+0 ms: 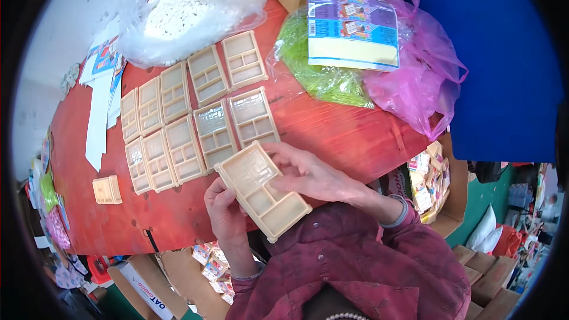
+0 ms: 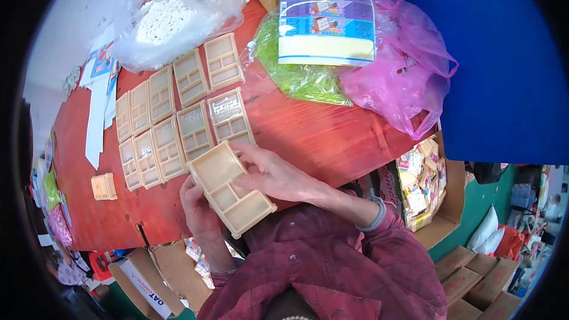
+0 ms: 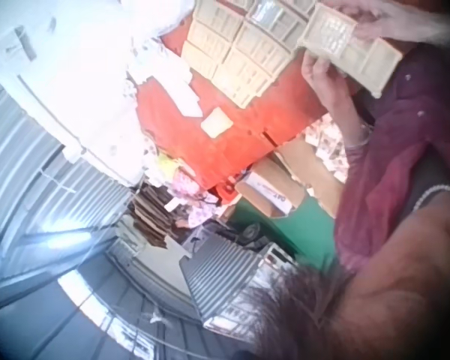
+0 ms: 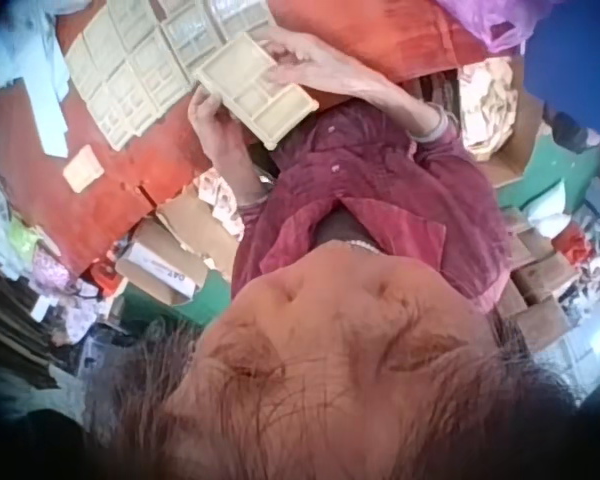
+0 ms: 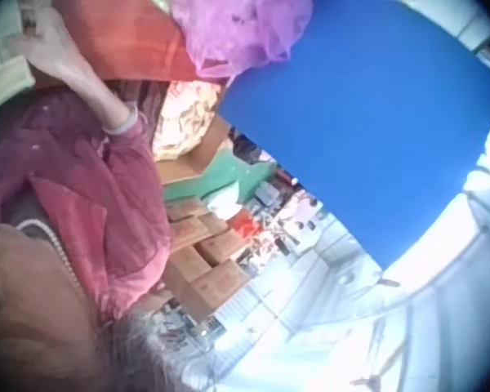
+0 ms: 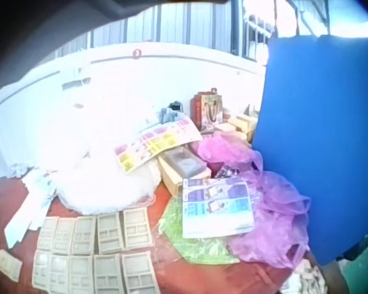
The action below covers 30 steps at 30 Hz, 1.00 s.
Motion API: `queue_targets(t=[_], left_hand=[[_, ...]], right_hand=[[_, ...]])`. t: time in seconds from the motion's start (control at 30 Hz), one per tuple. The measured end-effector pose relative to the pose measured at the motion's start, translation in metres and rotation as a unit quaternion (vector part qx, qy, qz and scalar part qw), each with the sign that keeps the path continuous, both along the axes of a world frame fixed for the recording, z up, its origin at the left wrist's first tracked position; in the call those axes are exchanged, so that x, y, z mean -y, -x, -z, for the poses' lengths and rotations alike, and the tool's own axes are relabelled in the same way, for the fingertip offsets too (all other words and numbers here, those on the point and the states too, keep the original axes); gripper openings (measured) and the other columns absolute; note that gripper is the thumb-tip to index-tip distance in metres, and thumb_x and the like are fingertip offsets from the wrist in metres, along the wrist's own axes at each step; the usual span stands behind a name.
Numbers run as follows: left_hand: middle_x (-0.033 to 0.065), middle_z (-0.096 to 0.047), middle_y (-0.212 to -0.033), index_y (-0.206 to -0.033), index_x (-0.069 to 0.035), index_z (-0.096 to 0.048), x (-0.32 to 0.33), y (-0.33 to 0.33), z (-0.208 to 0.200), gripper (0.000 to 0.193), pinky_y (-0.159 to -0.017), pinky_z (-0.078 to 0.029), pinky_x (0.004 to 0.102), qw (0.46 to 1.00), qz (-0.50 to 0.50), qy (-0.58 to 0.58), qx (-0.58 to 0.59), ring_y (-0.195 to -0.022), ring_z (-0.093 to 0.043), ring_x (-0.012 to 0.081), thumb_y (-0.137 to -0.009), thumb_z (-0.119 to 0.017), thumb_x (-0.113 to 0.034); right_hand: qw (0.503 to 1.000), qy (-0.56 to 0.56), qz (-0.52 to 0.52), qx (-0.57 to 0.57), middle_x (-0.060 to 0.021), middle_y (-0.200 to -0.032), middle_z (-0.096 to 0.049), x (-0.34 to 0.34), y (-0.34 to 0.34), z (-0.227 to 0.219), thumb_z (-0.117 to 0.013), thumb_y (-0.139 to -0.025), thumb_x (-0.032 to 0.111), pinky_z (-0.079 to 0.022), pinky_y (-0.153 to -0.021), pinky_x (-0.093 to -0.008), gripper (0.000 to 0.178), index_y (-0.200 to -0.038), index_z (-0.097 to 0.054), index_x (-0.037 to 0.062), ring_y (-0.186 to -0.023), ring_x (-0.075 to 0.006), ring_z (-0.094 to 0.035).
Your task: Applying stickers to plastic toy parts and organizing them for packaging.
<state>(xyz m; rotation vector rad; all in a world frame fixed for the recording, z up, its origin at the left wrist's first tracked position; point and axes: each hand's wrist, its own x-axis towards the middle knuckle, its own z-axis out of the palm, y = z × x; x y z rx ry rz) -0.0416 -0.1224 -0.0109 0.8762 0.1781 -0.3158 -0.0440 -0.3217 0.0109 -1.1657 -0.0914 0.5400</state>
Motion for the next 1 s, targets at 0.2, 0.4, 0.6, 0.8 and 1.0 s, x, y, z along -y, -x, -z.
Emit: queue_targets(t=[0.2,0.4,0.6,0.8,1.0], left_hand=[[0.0055,-0.06,-0.08,-0.091,0.001,-0.055,0.049,0.003,-0.014,0.017,-0.054,-0.046,0.0184,0.999,-0.001,-0.034,0.023,-0.065,-0.056,0.0077,-0.088,-0.054,-0.016],[0.0093,-0.059,-0.106,-0.113,0.005,-0.052,0.07,0.011,-0.016,0.037,-0.079,-0.046,0.023,0.983,0.106,-0.129,0.075,-0.093,-0.058,0.0135,-0.079,-0.06,-0.005],[0.0069,-0.062,-0.096,-0.11,0.004,-0.054,0.078,0.003,-0.024,0.034,-0.074,-0.046,0.0205,0.992,0.077,-0.091,0.038,-0.082,-0.058,0.008,-0.077,-0.06,-0.003],[0.0085,-0.063,-0.083,-0.103,0.003,-0.055,0.079,-0.003,-0.034,0.021,-0.063,-0.05,0.0236,0.994,0.085,-0.055,0.047,-0.068,-0.06,0.0104,-0.085,-0.056,-0.007],[0.0124,-0.063,-0.081,-0.098,0.003,-0.055,0.065,0.0,-0.032,0.016,-0.061,-0.051,0.0254,0.986,0.144,-0.073,0.034,-0.066,-0.061,0.0162,-0.089,-0.051,-0.009]], right_hand=[[0.994,0.016,0.1,0.029,-0.0063,-0.109,-0.056,0.032,0.0,-0.001,-0.054,-0.085,0.003,-0.046,-0.082,-0.0253,0.052,-0.132,-0.032,0.0007,-0.1,-0.0118,-0.055],[0.971,0.155,0.146,0.111,-0.005,-0.103,-0.058,0.048,-0.002,-0.017,-0.055,-0.083,0.001,-0.047,-0.079,-0.0256,0.046,-0.126,-0.04,-0.0005,-0.093,-0.0109,-0.056],[0.944,0.24,0.121,0.191,-0.0077,-0.085,-0.06,0.055,-0.003,-0.048,-0.057,-0.084,0.014,-0.044,-0.066,-0.0255,0.04,-0.12,-0.047,-0.0009,-0.076,-0.009,-0.054],[0.929,0.269,0.14,0.212,-0.0069,-0.08,-0.058,0.063,-0.009,-0.052,-0.052,-0.088,0.024,-0.044,-0.063,-0.0258,0.039,-0.118,-0.049,-0.0013,-0.073,-0.0083,-0.052],[0.873,0.35,0.269,0.208,0.0026,-0.072,-0.056,0.114,-0.067,-0.049,-0.049,-0.089,0.029,-0.038,-0.053,-0.0205,0.033,-0.101,-0.06,0.0,-0.063,-0.0028,-0.047]])
